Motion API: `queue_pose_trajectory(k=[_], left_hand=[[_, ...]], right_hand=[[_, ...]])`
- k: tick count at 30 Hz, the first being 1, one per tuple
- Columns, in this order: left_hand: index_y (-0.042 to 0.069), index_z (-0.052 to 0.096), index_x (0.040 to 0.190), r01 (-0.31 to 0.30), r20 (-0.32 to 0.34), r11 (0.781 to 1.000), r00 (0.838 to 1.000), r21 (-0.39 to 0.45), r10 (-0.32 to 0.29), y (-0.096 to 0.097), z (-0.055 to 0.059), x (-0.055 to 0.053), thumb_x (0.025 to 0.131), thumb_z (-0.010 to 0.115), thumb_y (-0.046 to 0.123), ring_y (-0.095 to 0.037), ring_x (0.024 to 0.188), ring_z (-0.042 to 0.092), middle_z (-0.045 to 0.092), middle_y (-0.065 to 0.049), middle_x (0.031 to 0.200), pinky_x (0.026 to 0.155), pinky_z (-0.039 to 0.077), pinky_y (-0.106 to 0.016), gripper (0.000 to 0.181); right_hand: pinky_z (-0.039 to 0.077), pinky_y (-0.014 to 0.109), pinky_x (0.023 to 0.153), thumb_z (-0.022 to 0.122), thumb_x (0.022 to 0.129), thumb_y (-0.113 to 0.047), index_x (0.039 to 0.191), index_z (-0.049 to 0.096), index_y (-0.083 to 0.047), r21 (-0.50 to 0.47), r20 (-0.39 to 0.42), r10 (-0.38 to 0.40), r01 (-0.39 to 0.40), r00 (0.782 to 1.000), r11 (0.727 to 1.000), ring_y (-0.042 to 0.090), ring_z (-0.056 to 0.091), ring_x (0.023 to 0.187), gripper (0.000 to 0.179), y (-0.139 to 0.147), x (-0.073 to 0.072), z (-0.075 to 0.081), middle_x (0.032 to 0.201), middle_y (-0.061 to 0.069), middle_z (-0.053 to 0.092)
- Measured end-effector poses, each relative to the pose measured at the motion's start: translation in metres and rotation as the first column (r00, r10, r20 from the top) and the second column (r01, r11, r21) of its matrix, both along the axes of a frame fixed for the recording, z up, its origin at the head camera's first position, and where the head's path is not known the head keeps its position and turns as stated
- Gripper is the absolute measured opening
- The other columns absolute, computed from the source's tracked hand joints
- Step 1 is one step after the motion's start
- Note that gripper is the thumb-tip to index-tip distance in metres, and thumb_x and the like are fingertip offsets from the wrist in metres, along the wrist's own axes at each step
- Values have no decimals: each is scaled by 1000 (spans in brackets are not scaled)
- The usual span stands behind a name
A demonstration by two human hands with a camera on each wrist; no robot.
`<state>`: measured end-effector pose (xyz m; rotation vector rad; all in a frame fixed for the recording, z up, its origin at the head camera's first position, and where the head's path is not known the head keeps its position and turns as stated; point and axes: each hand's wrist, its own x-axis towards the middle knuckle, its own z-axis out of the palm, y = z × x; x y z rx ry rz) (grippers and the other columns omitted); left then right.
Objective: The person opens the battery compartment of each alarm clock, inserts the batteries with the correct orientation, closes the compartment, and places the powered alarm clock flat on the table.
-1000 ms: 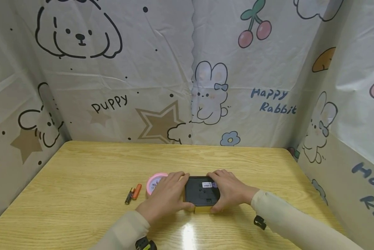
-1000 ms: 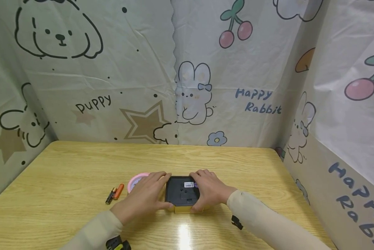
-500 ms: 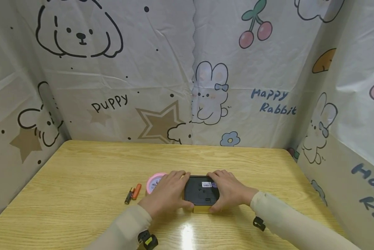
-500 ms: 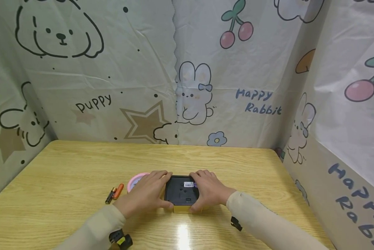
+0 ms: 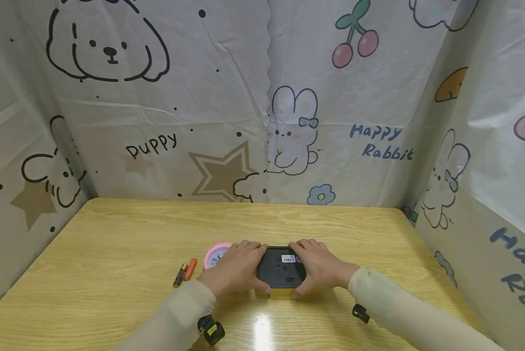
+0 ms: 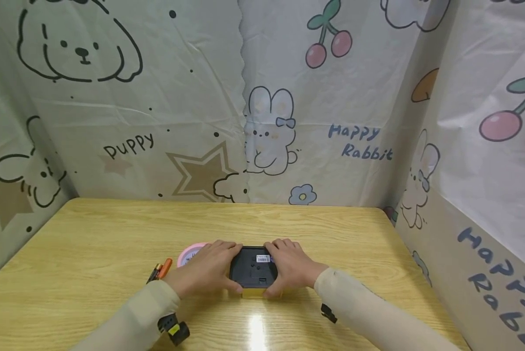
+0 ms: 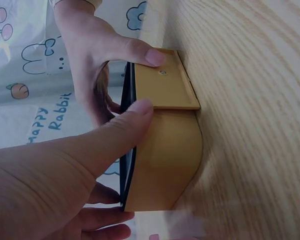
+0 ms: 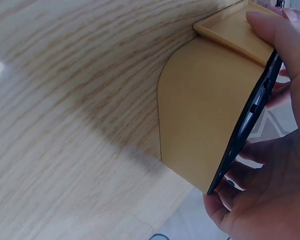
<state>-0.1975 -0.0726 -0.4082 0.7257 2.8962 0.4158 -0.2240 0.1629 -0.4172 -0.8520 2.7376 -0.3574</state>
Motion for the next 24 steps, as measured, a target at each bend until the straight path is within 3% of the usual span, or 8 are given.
queue_pose_trajectory(k=[14,24], left_hand=[[4,44,151,5,43,999,999,-42,-4,1,5,-3,69,87,57,-31,139,47,50,-14,152,119,36,-49,107],[3,44,151,6,64,999,998,-46,-3,4,7,-3,69,88,55,-30,137,48,51,-14,151,119,36,-48,107]], right_hand=[[32,54,117,85,65,-57,153,38,-4,30,16,-2,2,1000,1000,32,42,136,113,-4,0,5,147,14,47],[31,57,121,87,70,-57,157,32,-4,4,130,-27,27,991,1000,37,34,147,116,-1,2,22,159,18,37]])
